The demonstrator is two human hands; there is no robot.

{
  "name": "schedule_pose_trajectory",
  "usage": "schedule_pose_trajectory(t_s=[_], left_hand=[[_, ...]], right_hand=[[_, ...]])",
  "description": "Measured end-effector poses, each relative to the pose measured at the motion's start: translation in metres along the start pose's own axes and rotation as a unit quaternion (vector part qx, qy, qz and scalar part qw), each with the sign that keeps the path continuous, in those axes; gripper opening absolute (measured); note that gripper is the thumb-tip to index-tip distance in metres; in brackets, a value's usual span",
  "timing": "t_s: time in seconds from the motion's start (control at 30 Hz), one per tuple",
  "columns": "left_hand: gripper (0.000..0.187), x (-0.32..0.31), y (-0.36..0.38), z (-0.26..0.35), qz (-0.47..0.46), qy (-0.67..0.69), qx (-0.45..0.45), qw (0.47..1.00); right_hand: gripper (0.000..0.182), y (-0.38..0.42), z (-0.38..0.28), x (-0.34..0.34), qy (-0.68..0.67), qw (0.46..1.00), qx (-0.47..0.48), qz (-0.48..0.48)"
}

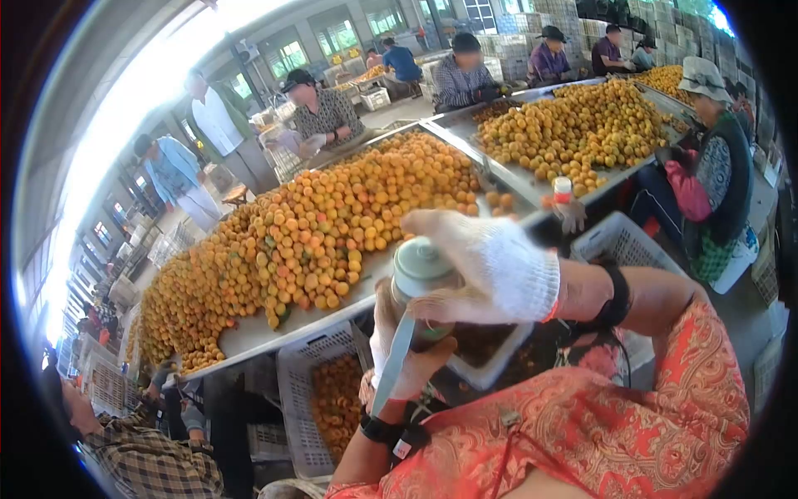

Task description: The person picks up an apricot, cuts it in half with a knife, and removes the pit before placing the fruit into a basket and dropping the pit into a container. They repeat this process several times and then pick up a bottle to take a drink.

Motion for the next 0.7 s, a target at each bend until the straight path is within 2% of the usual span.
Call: schedule_pose_trajectory(t_s=[0.03,0.07,0.1,0.17,0.2,0.23,0.3,0.43,0.5,0.53,0.6,0.63,0.7], left_hand=[[0.096,0.001,0.003,0.016,-0.016,-0.062,-0.058,0.996],[0.097,0.001,0.009,0.031,-0.031,-0.125,-0.119,0.985],[0.097,0.003,0.015,0.039,-0.030,-0.126,-0.120,0.984],[0.100,-0.001,0.025,0.044,-0.077,-0.153,-0.055,0.984],[0.103,-0.007,0.032,0.020,-0.101,0.030,0.082,0.991],[0.103,-0.005,0.035,0.024,-0.100,0.028,0.081,0.991],[0.106,-0.002,0.042,0.062,-0.118,-0.128,-0.069,0.982],[0.108,0.003,0.058,0.068,-0.127,-0.153,-0.027,0.980],[0.110,-0.003,0.063,0.055,-0.182,-0.015,0.035,0.983],[0.110,-0.004,0.066,0.059,-0.183,-0.017,0.033,0.982],[0.111,-0.015,0.076,0.060,-0.201,0.103,0.116,0.967],[0.111,-0.015,0.075,0.064,-0.201,0.102,0.115,0.967],[0.113,-0.024,0.072,0.075,-0.239,0.158,0.107,0.952]], right_hand=[[0.079,0.003,-0.015,-0.002,0.076,0.996,0.033,-0.025],[0.068,0.006,-0.024,0.001,0.118,0.992,0.041,-0.001],[0.068,0.008,-0.030,0.002,0.118,0.992,0.041,0.000],[0.067,0.008,-0.036,0.004,0.138,0.990,0.034,-0.023],[0.065,0.009,-0.042,0.009,0.138,0.990,0.038,-0.008],[0.065,0.011,-0.046,0.012,0.138,0.990,0.040,-0.007],[0.061,0.016,-0.059,0.018,0.125,0.990,0.070,-0.011],[0.057,0.022,-0.076,0.029,0.112,0.990,0.090,-0.004],[0.053,0.024,-0.083,0.032,0.087,0.990,0.114,-0.009],[0.053,0.025,-0.084,0.034,0.088,0.990,0.114,-0.006],[0.050,0.028,-0.089,0.034,0.067,0.988,0.134,-0.042],[0.050,0.029,-0.089,0.038,0.067,0.988,0.135,-0.040],[0.049,0.032,-0.086,0.037,-0.001,0.987,0.124,-0.100]])
Point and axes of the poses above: each hand's wrist, its own y-axis away from the middle knuckle, its own x-axis out of the back of the hand, z = x × y, the point moved 9 cm from there along -y, towards the middle knuckle
